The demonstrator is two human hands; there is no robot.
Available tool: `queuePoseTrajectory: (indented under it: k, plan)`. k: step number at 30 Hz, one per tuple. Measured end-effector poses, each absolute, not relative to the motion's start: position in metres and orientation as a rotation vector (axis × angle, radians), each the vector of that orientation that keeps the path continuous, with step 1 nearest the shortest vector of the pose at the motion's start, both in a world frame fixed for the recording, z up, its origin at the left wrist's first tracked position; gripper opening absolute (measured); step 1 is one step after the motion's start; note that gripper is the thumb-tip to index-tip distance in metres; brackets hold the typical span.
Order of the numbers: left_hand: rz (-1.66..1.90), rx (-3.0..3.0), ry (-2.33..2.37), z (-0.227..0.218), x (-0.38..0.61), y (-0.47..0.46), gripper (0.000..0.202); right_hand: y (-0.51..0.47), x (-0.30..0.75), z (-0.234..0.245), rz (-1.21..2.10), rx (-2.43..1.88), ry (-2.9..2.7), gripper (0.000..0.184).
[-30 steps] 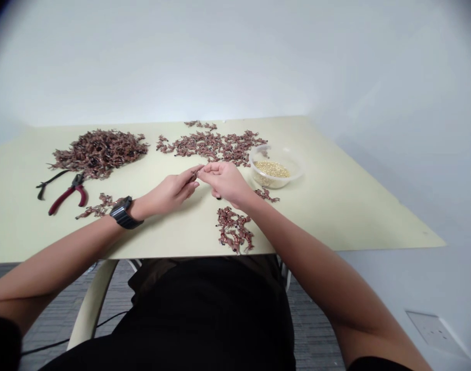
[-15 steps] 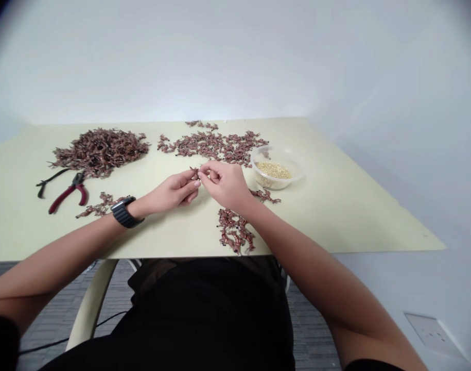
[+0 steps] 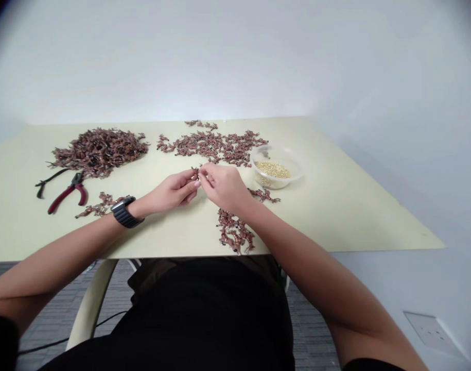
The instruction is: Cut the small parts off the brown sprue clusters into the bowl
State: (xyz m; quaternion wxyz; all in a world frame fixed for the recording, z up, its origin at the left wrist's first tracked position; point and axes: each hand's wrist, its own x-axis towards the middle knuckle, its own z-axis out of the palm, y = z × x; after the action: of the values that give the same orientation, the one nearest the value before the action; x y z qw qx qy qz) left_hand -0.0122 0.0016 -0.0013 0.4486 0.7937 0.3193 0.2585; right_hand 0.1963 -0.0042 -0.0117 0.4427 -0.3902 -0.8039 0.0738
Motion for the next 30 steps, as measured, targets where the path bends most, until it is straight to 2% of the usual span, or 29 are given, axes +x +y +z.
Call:
queuePoseTrajectory:
  k: [3,7,9,12,19,26,30]
  plan:
    - [0.673,2.267,0.876,-0.005,-0.016,0.005,0.031,-0.006,0.192,-0.01,0.406,-1.042,-1.871,0.011]
    - [0.624,2.616,1.042,-0.009,-0.02,0.009,0.05,-0.005,0.188,-0.01,0.962,-1.061,-1.602,0.015]
    - [0.587,2.678,1.097,-0.009,-0.02,0.01,0.054,-0.002,0.187,-0.011,1.192,-1.022,-1.46,0.019]
    - [0.647,2.648,1.034,-0.007,-0.019,0.009,0.053,0.002,0.189,-0.011,1.355,-0.953,-1.367,0.024]
    - [0.733,2.315,0.829,-0.001,-0.016,0.005,0.024,0.0,0.197,-0.005,1.241,-1.014,-1.491,0.034]
    - [0.689,1.938,0.733,0.0,-0.012,0.0,0.03,-0.002,0.2,-0.002,0.991,-0.99,-1.691,0.024]
    - [0.655,1.853,0.717,0.001,-0.011,-0.001,0.031,-0.004,0.201,0.0,0.674,-0.978,-1.828,0.015]
